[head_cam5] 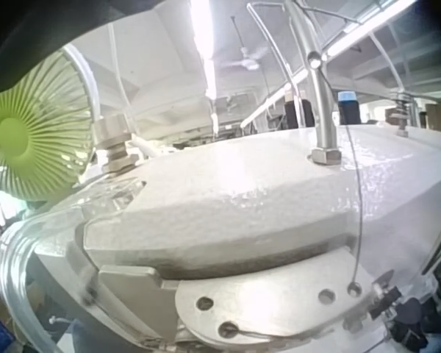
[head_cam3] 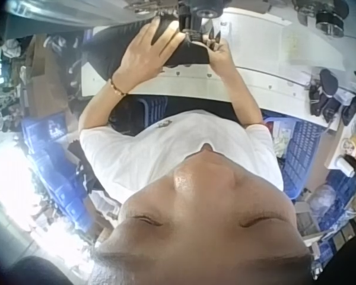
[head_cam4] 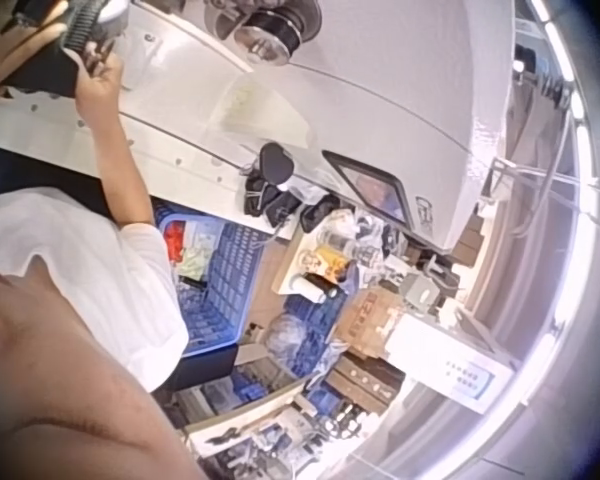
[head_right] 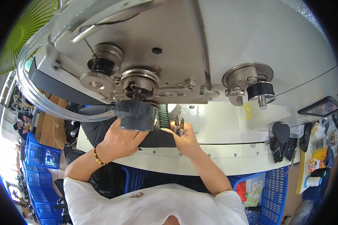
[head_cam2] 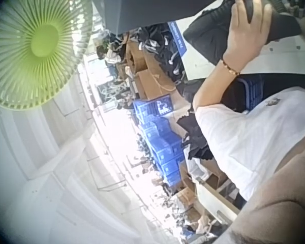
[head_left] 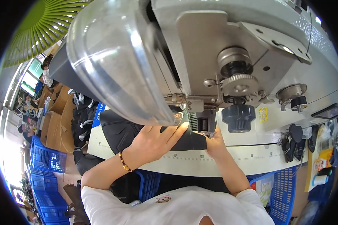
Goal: Sewing and trimming components of a black motorcycling-style boot using an industrial sewing machine.
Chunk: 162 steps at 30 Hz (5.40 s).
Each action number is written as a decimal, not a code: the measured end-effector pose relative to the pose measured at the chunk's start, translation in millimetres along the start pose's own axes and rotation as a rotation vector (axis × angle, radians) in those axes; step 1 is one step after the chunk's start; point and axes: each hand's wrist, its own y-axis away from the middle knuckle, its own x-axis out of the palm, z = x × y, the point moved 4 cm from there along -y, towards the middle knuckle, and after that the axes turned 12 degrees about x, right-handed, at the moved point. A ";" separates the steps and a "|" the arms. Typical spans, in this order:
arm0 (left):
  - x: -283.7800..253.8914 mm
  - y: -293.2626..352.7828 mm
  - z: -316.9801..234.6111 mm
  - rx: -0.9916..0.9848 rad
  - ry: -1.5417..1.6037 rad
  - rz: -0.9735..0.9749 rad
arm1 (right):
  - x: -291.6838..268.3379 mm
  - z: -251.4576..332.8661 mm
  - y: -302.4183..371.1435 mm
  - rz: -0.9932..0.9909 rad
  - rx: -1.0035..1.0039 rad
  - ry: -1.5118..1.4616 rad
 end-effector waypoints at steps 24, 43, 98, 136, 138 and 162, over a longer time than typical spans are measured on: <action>-2.2 0.6 22.1 -0.054 0.286 0.187 | 11.6 1.8 -0.7 -0.106 0.042 -0.131; -0.1 0.0 6.6 -0.050 -0.118 -0.110 | 6.5 -4.5 -4.4 0.105 0.119 0.228; -5.8 2.5 20.2 -0.034 0.501 -0.082 | 10.0 -13.1 21.6 -0.122 0.039 -0.101; -2.1 1.2 22.4 -0.086 0.478 -0.043 | 18.7 0.2 21.9 -0.142 -0.026 0.195; -2.0 0.8 24.4 -0.099 0.516 -0.022 | 20.8 0.2 19.7 -0.121 -0.040 0.126; 27.9 10.6 74.2 -0.049 0.618 0.226 | 39.7 -10.7 -0.1 -0.253 -0.085 0.093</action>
